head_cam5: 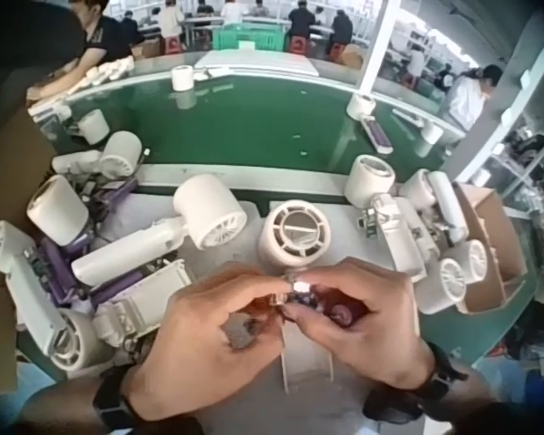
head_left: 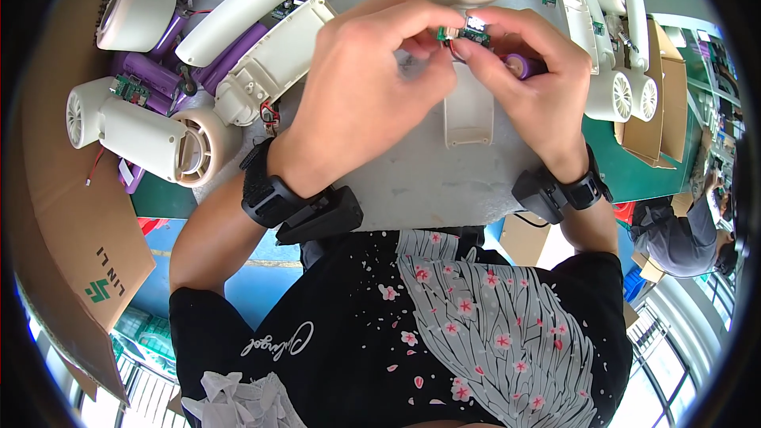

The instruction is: The person picks up a battery pack and a fan housing, then connects the battery pack's wire to a circuit board. They place the battery pack into the housing, press the circuit board into position, and set the assembly aside.

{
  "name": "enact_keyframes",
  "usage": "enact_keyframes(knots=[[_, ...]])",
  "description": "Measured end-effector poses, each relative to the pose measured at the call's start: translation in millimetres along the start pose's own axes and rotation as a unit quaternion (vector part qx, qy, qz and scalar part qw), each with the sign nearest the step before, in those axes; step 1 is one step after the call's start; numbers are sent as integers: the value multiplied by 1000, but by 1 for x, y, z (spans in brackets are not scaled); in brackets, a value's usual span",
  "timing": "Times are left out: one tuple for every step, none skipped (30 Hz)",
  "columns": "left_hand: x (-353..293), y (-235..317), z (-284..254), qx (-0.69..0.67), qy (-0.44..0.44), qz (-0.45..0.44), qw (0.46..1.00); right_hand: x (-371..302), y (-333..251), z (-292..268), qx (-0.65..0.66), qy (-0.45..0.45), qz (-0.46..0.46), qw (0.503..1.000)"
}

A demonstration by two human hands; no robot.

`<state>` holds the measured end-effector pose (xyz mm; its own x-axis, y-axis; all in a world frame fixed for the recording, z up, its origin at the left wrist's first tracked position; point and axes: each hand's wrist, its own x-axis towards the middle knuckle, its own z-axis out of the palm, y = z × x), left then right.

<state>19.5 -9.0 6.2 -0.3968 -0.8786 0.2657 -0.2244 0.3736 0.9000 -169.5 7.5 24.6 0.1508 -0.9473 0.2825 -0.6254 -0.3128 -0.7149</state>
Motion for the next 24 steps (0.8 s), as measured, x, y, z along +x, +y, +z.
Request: enact_keyframes(knots=[[0,0,1,1,-1,0,1000,0,0,0,1,0,1,1000],[-1,1,4,3,2,-2,1000,0,0,0,3,2,-5,1000],[-1,1,7,6,5,-3,1000,0,0,0,6,3,-10,1000],[-2,1,8,9,8,-5,1000,1,-1,0,9,4,-15,1000],[-2,1,7,10,7,-6,1000,0,-2,0,10,5,-14,1000],[-2,1,7,-3,1,-13,1000,0,-2,-1,5,7,-16,1000],[-1,1,7,-16,-5,-20,1000,0,-3,-2,1,9,-18,1000],[-1,1,7,-28,-11,-28,999,0,-3,-2,-4,11,-20,1000],[-1,1,8,-29,-12,-28,999,1,-3,-3,-3,11,-19,1000],[-1,2,8,-31,-14,-30,999,1,-3,-3,-5,16,-19,1000],[0,2,9,-33,-15,-33,999,1,-3,-4,-5,20,-21,1000],[0,2,9,-35,-16,-35,999,1,-3,-4,-6,25,-22,999],[0,2,8,-35,-16,-35,999,1,-3,-4,-6,25,-21,999],[0,2,8,-32,-23,-38,999,1,-2,-5,-11,14,-9,1000],[-1,2,7,-29,-29,-40,998,1,-2,-6,-16,4,3,1000],[-1,2,7,-26,-35,-43,998,1,-2,-7,-21,-7,15,1000],[0,2,6,-26,-35,-44,998,1,-2,-8,-21,-8,15,1000],[0,2,6,-23,-39,-41,998,1,-2,-9,-16,-17,19,1000],[0,1,6,-20,-42,-39,998,1,-2,-10,-11,-27,23,999],[0,1,6,-18,-45,-37,998,1,-1,-11,-6,-37,27,999],[0,1,6,-18,-45,-37,998,1,0,-11,-6,-37,27,999],[0,1,5,-20,-48,-41,998,1,1,-12,-3,-41,28,999],[0,1,5,-22,-51,-46,997,0,2,-12,0,-46,29,999],[0,1,5,-24,-54,-50,997,0,3,-12,2,-50,30,998]])
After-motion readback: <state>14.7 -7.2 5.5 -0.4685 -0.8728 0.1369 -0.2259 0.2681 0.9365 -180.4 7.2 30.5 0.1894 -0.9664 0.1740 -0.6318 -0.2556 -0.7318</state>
